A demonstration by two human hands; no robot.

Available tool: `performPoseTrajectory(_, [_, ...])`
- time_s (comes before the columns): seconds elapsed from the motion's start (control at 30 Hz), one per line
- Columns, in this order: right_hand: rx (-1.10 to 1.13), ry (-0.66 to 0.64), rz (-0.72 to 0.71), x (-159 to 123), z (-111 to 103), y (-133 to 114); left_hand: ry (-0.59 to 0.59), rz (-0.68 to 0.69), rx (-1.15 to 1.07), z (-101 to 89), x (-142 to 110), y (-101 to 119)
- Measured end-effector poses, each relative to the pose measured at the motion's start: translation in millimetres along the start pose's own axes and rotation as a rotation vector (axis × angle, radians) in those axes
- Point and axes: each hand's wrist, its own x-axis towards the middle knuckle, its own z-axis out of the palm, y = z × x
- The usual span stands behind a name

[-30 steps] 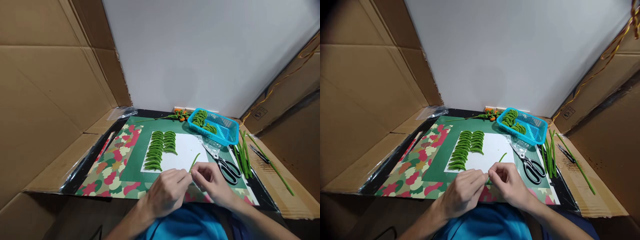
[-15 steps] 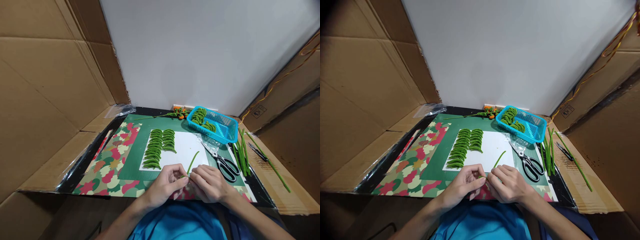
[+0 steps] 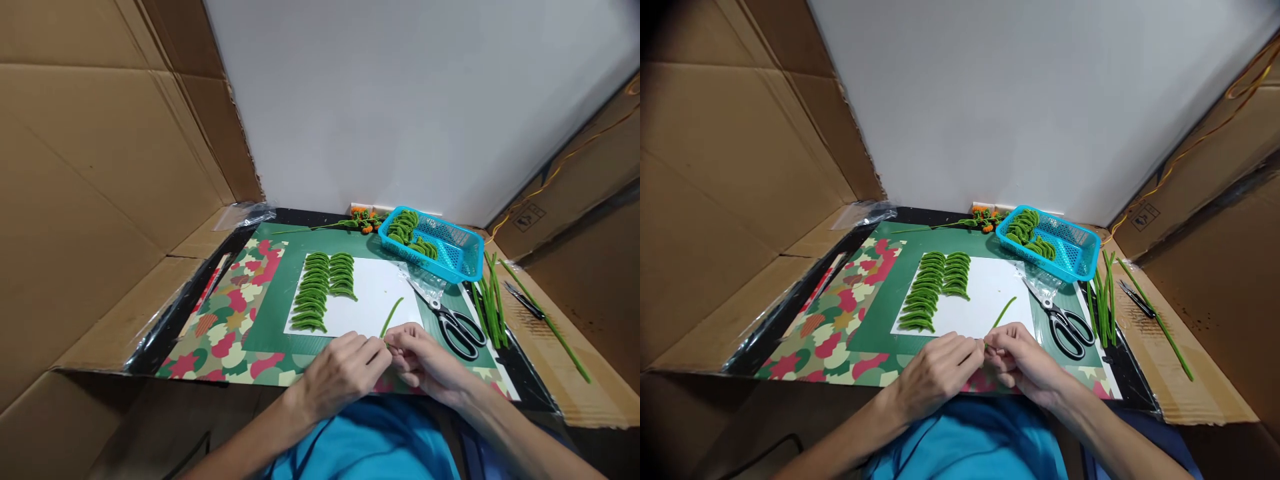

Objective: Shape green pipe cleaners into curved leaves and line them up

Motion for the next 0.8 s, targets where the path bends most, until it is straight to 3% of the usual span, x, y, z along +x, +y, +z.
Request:
performPoseTrajectory(0.07, [-0.031,-0.012,-0.011,-0.6,-3.7,-0.1,-0.027,0.007,-0.006,0.6,0.4,-0.3])
performPoseTrajectory(0.1, [-0.093,-0.008,-0.064,-2.2,-4.8,-0.6,-0.028,-0.066,-0.094,-0.1,0.9,0.9])
performPoseTrajectory(0.27, [-0.718,0.105,-0.566,-15.5,-5.6,-5.6,-0.027,-0.78,-1.022,-5.4,6.8,14.8])
performPoseTrajectory(0.33, [-0.934,0.106,-0.796,-17.5,-7.6,-6.5,-0.008,-0.913,-1.357,-4.8,10.0,19.3])
performPoseTrajectory(0.43, [-1.097,0.122,-1.067,-15.9,-12.2,-4.9,0.02,-0.955,-1.642,-1.9,13.7,22.9])
performPoseTrajectory(0.5, [-1.14,0.156,-1.142,-14.4,-14.1,-3.3,0.049,-0.971,-1.742,-0.5,15.1,24.6])
performPoseTrajectory(0.67, [-1.11,0.152,-1.167,-15.8,-10.7,-3.2,0.104,-1.01,-1.918,4.1,15.7,30.8])
performPoseTrajectory(0.8, [-1.036,0.171,-1.12,-18.7,-6.0,-3.0,0.111,-0.972,-1.838,11.2,12.4,36.3])
